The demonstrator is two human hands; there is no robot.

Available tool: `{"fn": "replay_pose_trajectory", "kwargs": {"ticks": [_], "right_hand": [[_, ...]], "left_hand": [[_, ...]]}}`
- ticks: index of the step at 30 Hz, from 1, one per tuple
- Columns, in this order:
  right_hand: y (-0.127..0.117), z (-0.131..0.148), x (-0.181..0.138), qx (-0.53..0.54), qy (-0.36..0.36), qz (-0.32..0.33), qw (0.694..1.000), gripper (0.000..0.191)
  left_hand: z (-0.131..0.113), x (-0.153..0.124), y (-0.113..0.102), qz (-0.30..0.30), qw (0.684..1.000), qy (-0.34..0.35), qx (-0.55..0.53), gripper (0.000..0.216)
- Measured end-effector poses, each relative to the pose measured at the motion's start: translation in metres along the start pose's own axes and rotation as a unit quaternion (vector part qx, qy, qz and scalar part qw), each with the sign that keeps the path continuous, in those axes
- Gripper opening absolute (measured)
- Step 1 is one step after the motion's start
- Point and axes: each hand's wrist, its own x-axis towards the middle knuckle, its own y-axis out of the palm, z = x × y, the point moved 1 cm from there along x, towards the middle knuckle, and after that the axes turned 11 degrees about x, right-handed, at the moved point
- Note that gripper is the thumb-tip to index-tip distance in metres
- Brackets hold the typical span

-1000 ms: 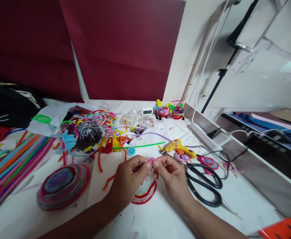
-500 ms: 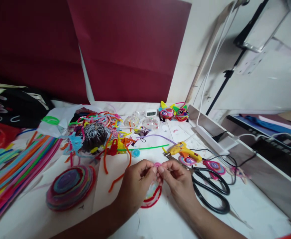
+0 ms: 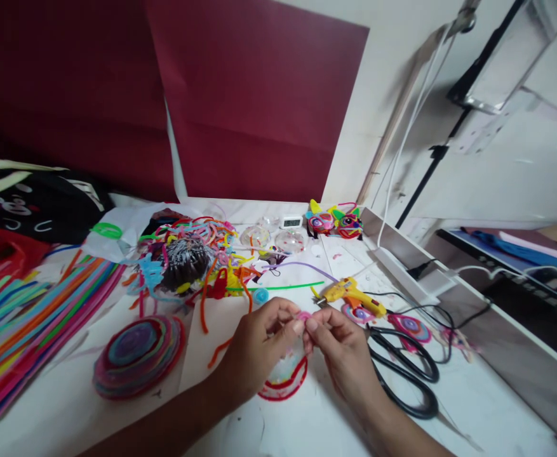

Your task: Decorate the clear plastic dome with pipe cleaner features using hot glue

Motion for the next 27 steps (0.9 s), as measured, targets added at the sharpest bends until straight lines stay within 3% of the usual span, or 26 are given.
{"fn": "replay_pose_trajectory", "kwargs": {"ticks": [3, 8, 14, 23, 27], "right_hand": [[0.0, 0.006, 0.001, 0.034, 0.051, 0.013, 0.998, 0.027], [0.003, 0.015, 0.001, 0.052, 0.097, 0.035, 0.993, 0.026], [0.006, 0.016, 0.0, 0.092, 0.126, 0.021, 0.988, 0.027], [0.003, 0.014, 0.002, 0.086, 0.13, 0.046, 0.987, 0.027], [0.002, 0.015, 0.003, 0.057, 0.118, 0.049, 0.99, 0.027]], "left_hand": [[0.003, 0.003, -0.007, 0.035, 0.999, 0.015, 0.012, 0.034], [0.0, 0.005, -0.013, 0.082, 0.988, 0.079, 0.101, 0.028], [0.005, 0.007, -0.013, 0.048, 0.983, 0.097, 0.149, 0.024], [0.002, 0.005, -0.011, -0.055, 0.956, 0.213, 0.195, 0.018], [0.0, 0.006, -0.013, -0.065, 0.943, 0.24, 0.22, 0.021]]}}
